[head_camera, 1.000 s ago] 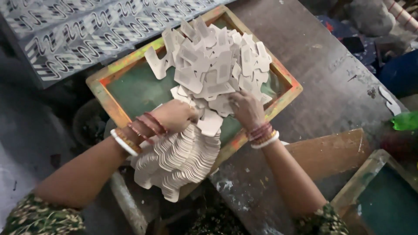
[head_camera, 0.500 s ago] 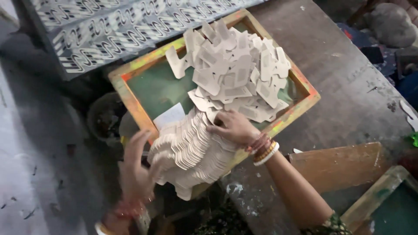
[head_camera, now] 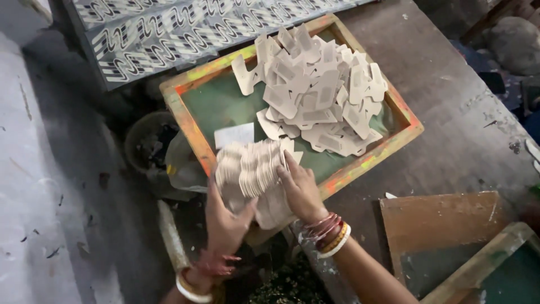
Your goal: The person performs screen printing by placing a white cutout on a wooden frame, applying white paste with a squeegee, and peeling off the printed piece. They repeat this process and stack the finished items on a tray.
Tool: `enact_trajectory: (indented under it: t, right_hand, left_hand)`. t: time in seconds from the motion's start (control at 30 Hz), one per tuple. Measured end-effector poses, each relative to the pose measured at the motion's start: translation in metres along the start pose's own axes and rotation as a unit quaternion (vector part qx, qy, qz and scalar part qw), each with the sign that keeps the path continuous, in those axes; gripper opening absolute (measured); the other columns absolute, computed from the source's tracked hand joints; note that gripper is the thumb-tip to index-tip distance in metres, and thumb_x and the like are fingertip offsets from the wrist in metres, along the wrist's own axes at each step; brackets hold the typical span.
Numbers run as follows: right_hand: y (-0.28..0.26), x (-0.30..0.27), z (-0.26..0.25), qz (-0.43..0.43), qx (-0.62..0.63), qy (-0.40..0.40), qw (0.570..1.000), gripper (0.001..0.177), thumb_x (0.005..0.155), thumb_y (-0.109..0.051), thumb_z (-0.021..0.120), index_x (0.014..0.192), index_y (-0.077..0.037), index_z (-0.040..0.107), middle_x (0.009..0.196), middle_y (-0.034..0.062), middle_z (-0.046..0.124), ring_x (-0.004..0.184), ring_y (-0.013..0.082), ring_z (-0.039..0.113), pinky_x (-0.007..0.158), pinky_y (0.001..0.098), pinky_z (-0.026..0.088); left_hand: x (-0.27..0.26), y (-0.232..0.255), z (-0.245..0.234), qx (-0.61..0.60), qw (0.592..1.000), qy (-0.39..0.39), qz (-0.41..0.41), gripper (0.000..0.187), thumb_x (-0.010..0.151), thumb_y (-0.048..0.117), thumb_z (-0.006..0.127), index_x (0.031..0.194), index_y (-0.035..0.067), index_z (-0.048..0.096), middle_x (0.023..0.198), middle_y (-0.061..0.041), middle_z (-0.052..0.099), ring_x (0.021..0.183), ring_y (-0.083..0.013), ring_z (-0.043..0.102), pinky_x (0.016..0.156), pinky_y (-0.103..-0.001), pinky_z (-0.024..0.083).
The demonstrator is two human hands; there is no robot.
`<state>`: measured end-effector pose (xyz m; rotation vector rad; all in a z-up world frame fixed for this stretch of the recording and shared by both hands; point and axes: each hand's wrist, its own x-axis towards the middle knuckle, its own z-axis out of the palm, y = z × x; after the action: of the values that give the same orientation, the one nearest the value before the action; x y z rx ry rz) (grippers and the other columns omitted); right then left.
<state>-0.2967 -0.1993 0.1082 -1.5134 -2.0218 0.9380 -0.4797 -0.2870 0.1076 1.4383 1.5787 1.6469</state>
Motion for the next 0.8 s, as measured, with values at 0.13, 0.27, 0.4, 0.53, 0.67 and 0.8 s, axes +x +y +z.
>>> enact_trajectory:
  t: [0.13,0.27,0.4,0.53,0.67,0.8]
  right_hand:
    - [-0.009,0.001,0.037,0.005,0.164,0.023,0.986,0.080,0.103,-0.050,0.045,0.157,0.005,0.023,0.144,0.0285,0.054,0.134,0.0409,0.050,0.117,0.0426,0.034]
    - [-0.042,0.010,0.065,-0.004,0.221,0.059,0.973,0.092,0.102,-0.053,0.050,0.159,0.010,0.013,0.146,0.0324,0.051,0.136,0.0459,0.048,0.114,0.0447,0.035]
    - [-0.096,0.003,0.029,0.041,0.146,0.038,0.988,0.097,0.097,-0.055,0.050,0.160,0.007,0.011,0.124,0.0321,0.062,0.115,0.0444,0.059,0.102,0.0455,0.045]
    - [-0.078,-0.014,0.028,0.066,0.019,-0.031,0.997,0.097,0.092,-0.060,0.050,0.160,0.001,0.016,0.105,0.0232,0.071,0.098,0.0379,0.068,0.087,0.0451,0.052]
    - [-0.079,-0.027,0.014,0.024,-0.050,-0.044,0.997,0.085,0.093,-0.058,0.055,0.151,0.001,0.035,0.111,0.0160,0.072,0.101,0.0361,0.068,0.086,0.0464,0.053]
    - [-0.058,-0.039,0.008,-0.048,-0.078,0.007,0.996,0.066,0.092,-0.053,0.061,0.136,-0.003,0.056,0.115,0.0146,0.073,0.100,0.0339,0.070,0.085,0.0439,0.055]
  left_hand:
    - [0.086,-0.027,-0.034,-0.051,0.989,-0.141,0.014,0.107,0.072,0.005,0.087,0.161,0.002,0.028,0.155,-0.016,0.049,0.140,-0.0266,0.052,0.117,-0.040,0.043]
    - [0.183,-0.084,-0.053,-0.195,0.935,-0.296,-0.028,0.109,0.072,0.006,0.087,0.165,0.009,0.029,0.160,-0.013,0.045,0.142,-0.0238,0.050,0.118,-0.040,0.044]
    - [0.233,-0.139,-0.060,-0.132,0.932,-0.336,-0.028,0.103,0.081,0.014,0.084,0.167,0.008,0.028,0.159,-0.014,0.045,0.144,-0.0222,0.047,0.120,-0.038,0.041]
    - [0.232,-0.088,-0.069,0.178,0.931,-0.290,0.130,0.098,0.080,0.031,0.083,0.159,0.004,0.031,0.158,-0.018,0.042,0.142,-0.0322,0.045,0.114,-0.042,0.040]
    - [0.169,-0.033,-0.023,0.392,0.847,-0.267,0.238,0.084,0.084,0.052,0.071,0.153,0.012,0.043,0.156,-0.016,0.043,0.146,-0.0364,0.033,0.118,-0.055,0.024]
    - [0.121,-0.026,0.017,0.473,0.794,-0.311,0.223,0.076,0.087,0.067,0.060,0.147,0.023,0.047,0.156,-0.010,0.041,0.150,-0.0335,0.020,0.118,-0.065,0.009]
